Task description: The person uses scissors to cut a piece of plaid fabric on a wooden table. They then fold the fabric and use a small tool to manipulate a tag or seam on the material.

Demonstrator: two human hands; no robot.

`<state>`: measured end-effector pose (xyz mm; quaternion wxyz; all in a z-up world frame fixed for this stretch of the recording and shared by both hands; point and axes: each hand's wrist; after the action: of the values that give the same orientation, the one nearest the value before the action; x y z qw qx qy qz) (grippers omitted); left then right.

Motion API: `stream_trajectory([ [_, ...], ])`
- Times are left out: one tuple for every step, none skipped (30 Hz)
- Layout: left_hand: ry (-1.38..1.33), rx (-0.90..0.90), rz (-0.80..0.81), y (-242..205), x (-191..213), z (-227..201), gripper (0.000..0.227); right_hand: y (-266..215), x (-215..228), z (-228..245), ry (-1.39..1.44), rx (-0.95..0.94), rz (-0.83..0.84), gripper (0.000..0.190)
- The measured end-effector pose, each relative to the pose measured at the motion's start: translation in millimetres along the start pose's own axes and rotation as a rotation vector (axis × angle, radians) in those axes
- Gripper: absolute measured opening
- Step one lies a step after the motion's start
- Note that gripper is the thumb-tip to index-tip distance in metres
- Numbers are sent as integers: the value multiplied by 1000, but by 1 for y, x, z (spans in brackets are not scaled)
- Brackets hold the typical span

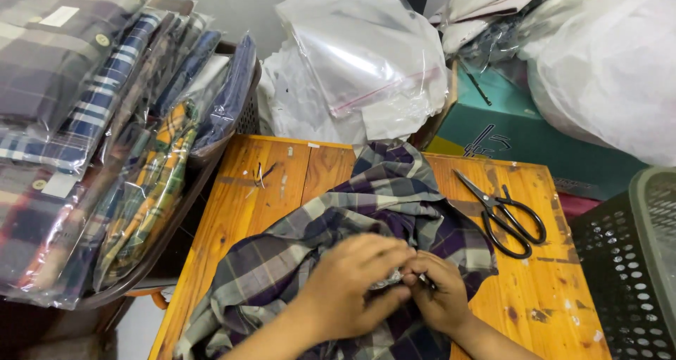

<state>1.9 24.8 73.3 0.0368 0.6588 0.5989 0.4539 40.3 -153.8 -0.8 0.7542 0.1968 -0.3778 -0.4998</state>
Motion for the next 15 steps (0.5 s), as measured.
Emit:
stream_trajectory([
  [-71,38,120,-8,-10,3,34,-5,1,-5,-1,-21,-23,20],
  [-71,35,122,-14,-16,10,34,-2,0,-4,-2,-20,-26,20],
  [-146,69,97,-20,-24,16,39,-1,1,-3,37,-49,-18,20],
  [-221,103,73,-26,-32,22,45,0,1,-1,77,-78,-11,21],
  [-229,106,76,-28,-35,24,45,1,1,0,73,-87,-11,21],
  [-245,143,44,-29,-38,27,33,3,1,2,121,-115,-9,22],
  [-254,181,10,-30,-40,30,21,7,0,3,173,-137,-8,24],
  [-257,184,12,-31,-40,27,21,4,0,5,173,-142,-8,24],
  [-307,216,-11,-30,-39,27,14,4,0,3,183,-147,7,24],
  [-358,248,-35,-30,-39,26,7,4,0,2,193,-152,23,25],
  [-358,254,-35,-30,-38,25,7,4,0,2,196,-156,25,25],
  [-350,281,-42,-31,-37,25,7,4,0,1,181,-174,20,22],
  [-344,309,-46,-32,-37,24,7,2,0,1,164,-196,12,20],
  [-347,316,-42,-32,-36,22,7,1,-1,1,166,-204,11,20],
  [-348,305,-64,-32,-35,21,8,0,-1,1,171,-196,20,14],
])
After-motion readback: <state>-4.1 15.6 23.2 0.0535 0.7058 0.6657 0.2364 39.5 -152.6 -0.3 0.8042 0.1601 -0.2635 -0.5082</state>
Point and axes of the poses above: each hand's wrist, its own y-axis towards the middle knuckle, its own x-axis out of the back of the hand, z = x × y, and after that the axes turned 5 degrees about x, right-handed
